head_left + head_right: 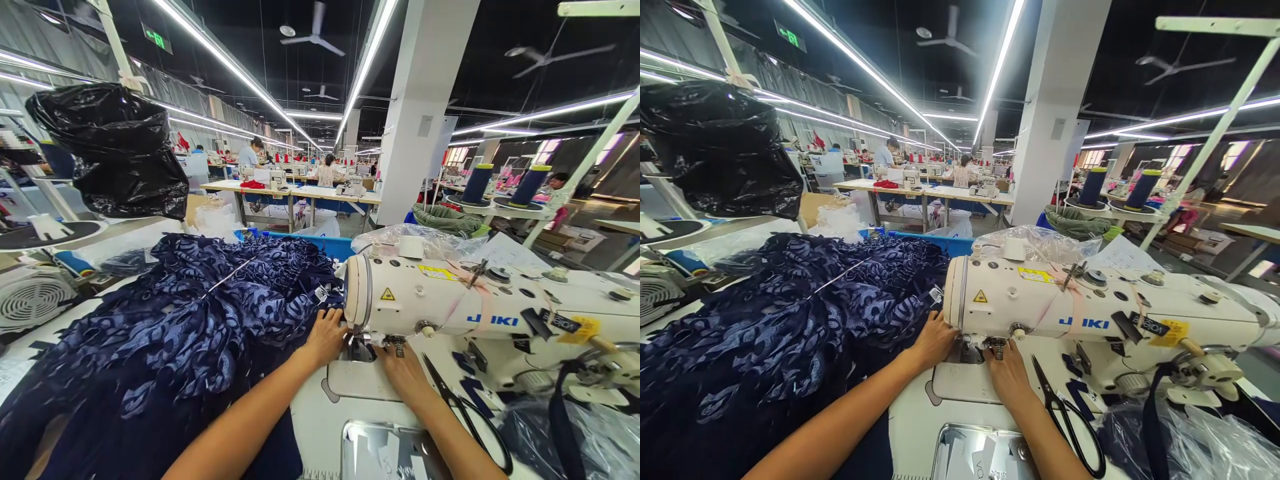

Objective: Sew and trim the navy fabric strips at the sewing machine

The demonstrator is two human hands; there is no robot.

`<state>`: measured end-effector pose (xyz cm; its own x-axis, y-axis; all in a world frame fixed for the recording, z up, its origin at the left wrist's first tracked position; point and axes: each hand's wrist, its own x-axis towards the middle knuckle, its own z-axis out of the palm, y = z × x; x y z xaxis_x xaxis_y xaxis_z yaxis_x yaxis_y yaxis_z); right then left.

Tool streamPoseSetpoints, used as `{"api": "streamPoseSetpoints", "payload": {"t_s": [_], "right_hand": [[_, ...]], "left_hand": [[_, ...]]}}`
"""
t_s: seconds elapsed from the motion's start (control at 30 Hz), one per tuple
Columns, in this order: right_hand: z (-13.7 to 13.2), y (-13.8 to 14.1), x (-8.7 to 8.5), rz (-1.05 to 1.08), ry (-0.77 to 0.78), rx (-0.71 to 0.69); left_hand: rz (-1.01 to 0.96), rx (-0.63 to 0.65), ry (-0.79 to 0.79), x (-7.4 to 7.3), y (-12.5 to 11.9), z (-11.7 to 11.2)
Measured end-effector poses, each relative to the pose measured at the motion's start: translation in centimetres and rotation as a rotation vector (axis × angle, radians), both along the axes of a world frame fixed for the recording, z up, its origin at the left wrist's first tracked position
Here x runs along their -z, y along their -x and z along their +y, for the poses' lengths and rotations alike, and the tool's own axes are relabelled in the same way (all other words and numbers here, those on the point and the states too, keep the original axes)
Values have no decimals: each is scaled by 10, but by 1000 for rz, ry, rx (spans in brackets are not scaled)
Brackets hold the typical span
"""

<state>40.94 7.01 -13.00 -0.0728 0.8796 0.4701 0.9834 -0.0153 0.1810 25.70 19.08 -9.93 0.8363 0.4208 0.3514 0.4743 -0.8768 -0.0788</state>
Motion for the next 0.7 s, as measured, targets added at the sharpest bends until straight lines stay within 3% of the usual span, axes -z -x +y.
{"api": "streamPoseSetpoints", "payload": {"t_s": [0.13,0.27,0.4,0.53,0.7], "right_hand": [[2,-2,-5,0,23,86],[-5,-12,-22,17,66,270],[-18,-22,-39,40,147,400],[-26,-20,-41,82,259,391],[-30,-20,-35,233,328,314]], "left_hand": [[-80,-112,-25,-2,-3,16],[-175,-229,-41,-5,1,37],[-204,-230,-58,-8,9,46],[-194,-190,-76,-9,20,36],[-162,-155,-90,-13,41,0]]}}
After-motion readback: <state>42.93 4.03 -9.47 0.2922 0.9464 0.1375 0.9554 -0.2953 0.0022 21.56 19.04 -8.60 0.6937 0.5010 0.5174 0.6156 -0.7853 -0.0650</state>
